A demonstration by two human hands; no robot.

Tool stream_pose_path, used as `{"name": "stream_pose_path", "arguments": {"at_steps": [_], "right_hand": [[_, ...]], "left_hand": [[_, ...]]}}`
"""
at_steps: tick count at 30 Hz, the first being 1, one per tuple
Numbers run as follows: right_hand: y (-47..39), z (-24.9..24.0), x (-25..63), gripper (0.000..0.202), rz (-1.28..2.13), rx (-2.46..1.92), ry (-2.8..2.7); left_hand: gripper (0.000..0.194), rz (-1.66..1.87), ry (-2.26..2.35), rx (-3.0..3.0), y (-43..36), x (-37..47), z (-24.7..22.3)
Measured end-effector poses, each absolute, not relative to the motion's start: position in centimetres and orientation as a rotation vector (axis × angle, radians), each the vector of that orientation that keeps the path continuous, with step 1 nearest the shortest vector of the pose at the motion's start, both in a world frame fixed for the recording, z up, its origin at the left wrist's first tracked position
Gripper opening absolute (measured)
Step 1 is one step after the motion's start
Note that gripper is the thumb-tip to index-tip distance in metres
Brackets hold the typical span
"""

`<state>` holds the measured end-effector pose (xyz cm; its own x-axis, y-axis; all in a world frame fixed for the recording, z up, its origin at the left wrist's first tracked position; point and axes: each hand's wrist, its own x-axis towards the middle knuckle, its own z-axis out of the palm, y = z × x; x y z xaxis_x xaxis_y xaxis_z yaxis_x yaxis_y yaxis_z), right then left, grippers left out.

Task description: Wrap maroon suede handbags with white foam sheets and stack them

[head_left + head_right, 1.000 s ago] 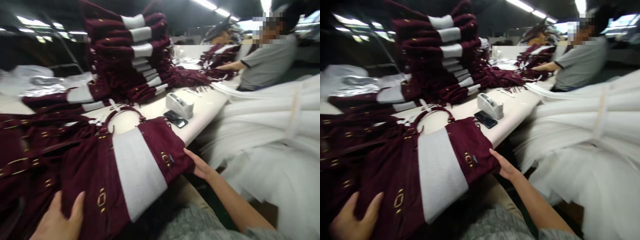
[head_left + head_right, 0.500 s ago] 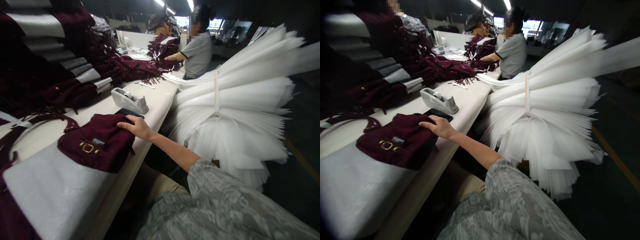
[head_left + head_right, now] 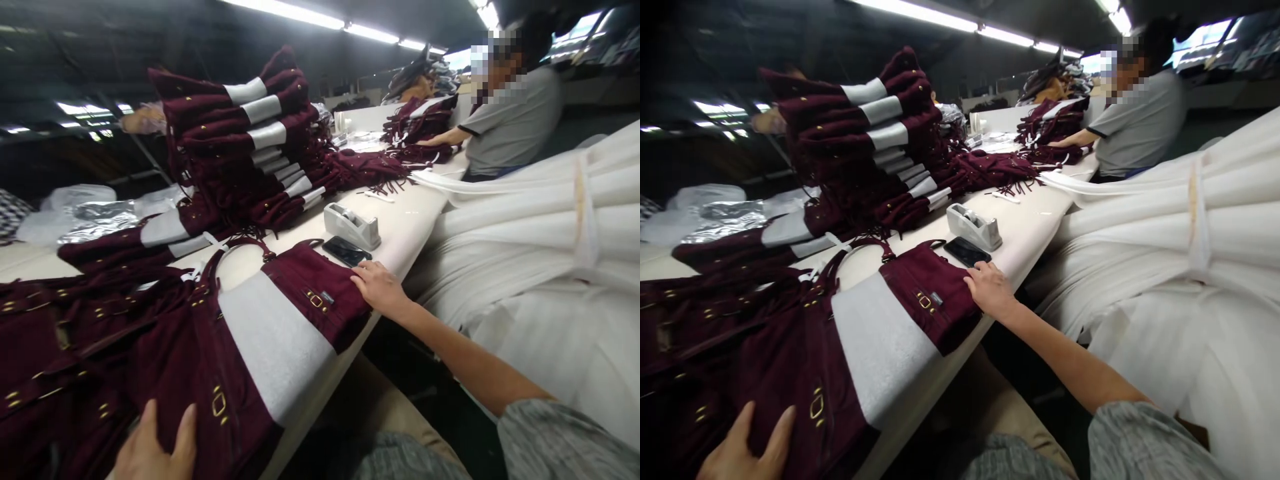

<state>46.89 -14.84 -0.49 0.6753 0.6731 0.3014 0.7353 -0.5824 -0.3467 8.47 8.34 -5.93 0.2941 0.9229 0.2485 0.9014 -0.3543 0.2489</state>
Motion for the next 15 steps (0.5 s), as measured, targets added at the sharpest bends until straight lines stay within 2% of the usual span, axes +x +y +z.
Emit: {"name": "stream_pose_path", "arguments": {"at_steps": [5,8,13,15], "right_hand": [[-13.7,2.3,47.1,0.028,-0.037,-2.49,-1.122],[-12.8,2.7,46.8,0.031,-0.056,-2.482,-1.06],[-12.4,-0.5,47.1,0.035,0.126,-2.078,-0.72],[-12.9,-2.1,47.1,0.031,0.186,-1.948,-0.567]], "left_hand": [[0.09,0.439,1.828,2.48,7.9,8.9,-6.0],[0.091,0.428,1.819,2.524,8.0,8.8,-6.1],[0.083,0.575,1.82,2.533,8.1,8.5,-6.9],[0.081,0.607,1.815,2.527,8.2,8.5,-7.1]]}}
